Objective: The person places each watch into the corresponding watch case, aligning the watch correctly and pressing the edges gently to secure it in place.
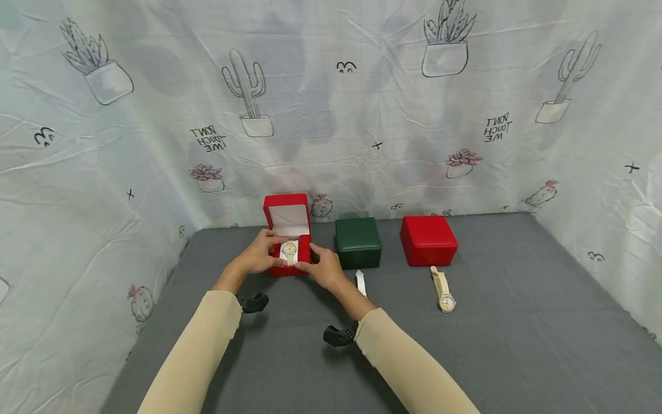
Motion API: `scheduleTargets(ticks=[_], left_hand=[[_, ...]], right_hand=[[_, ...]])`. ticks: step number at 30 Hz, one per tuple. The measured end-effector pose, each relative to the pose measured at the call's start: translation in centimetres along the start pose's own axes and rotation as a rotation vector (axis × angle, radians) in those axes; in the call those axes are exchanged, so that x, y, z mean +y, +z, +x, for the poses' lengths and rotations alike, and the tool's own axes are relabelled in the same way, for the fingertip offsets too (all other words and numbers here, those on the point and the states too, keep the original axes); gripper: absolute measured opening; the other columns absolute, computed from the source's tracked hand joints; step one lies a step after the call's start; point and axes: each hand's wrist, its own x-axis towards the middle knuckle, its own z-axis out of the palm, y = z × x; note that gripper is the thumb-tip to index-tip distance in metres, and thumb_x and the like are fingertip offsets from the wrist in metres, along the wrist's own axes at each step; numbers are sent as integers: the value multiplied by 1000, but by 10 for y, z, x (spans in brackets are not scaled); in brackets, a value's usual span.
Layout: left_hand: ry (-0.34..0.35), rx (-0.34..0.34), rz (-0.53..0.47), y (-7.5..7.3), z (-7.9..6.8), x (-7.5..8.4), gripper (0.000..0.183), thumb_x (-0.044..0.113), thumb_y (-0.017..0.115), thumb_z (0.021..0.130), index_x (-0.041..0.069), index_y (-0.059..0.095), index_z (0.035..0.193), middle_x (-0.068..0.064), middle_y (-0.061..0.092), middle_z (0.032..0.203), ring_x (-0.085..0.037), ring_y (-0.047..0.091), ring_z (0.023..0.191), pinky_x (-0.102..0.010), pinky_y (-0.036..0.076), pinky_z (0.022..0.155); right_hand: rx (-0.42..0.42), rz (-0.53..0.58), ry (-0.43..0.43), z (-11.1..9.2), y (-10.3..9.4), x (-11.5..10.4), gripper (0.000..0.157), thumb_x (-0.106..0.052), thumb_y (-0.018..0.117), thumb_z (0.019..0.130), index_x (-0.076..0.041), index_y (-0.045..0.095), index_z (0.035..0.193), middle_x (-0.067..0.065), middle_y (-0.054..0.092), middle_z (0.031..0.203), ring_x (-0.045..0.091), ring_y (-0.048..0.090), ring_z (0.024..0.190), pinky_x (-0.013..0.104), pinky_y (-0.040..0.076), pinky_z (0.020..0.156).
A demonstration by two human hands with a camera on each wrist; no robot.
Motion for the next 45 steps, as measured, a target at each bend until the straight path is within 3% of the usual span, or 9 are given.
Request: scheduleTargets(ticks=[4,10,12,15,20,24,27,37,45], left_hand=[[-8,-1,-13,0,3,2,64,13,73,82,3,48,141,-21,32,142,-38,36,126,-56,43,102],[-11,13,-80,-2,0,-2,64,22,70,86,10,45,144,-20,42,141,-36,44,123,-53,48,98],[-55,25,-173,-6,0,-4,61,30,64,91,12,43,145,-18,44,141,-35,46,124,-51,49,97],[-136,97,-345,-13,2,-2,65,48,51,96,11,38,147,-17,44,145,-36,48,127,-50,49,98],[-263,228,-546,-26,10,6,89,72,37,90,11,25,153,-16,34,154,-38,42,135,-53,44,105],[-337,222,-626,-33,15,11,97,81,31,85,17,13,156,-15,24,158,-41,34,140,-56,37,109],[-363,206,-653,-36,19,14,99,84,28,82,20,13,157,-15,21,159,-43,32,140,-59,35,110],[-330,256,-643,-29,28,10,87,72,37,90,19,17,156,-16,26,156,-35,26,143,-64,34,108],[-258,148,-721,-22,27,12,85,66,40,92,20,8,156,-16,19,159,-38,18,146,-72,29,105]], right_hand=[[22,-50,18,1,-3,-5,65,-24,74,85,0,48,140,15,56,138,25,55,126,40,49,101],[34,-38,33,1,-6,-5,66,-21,74,85,-1,46,142,15,55,140,26,54,128,40,48,102],[35,-25,38,0,-7,-4,66,-20,73,86,-1,45,142,15,54,141,26,54,128,40,48,102],[42,-10,48,0,-7,-4,66,-19,73,86,-1,45,143,15,53,142,25,53,129,40,48,103],[37,-23,78,-2,-4,-3,67,-22,72,87,-4,44,144,12,50,145,25,49,133,40,47,104],[27,-34,84,-3,2,-5,66,-23,73,86,-5,45,144,12,51,145,25,49,133,39,48,103],[24,-39,74,-4,7,-7,66,-23,73,86,-4,46,143,13,51,144,25,49,133,39,47,103],[16,-53,45,-7,14,-7,65,-21,74,85,-2,47,141,13,51,144,25,49,133,40,43,108],[39,-50,43,-5,4,0,64,-22,73,86,-3,47,141,12,51,144,25,48,134,40,44,107]])
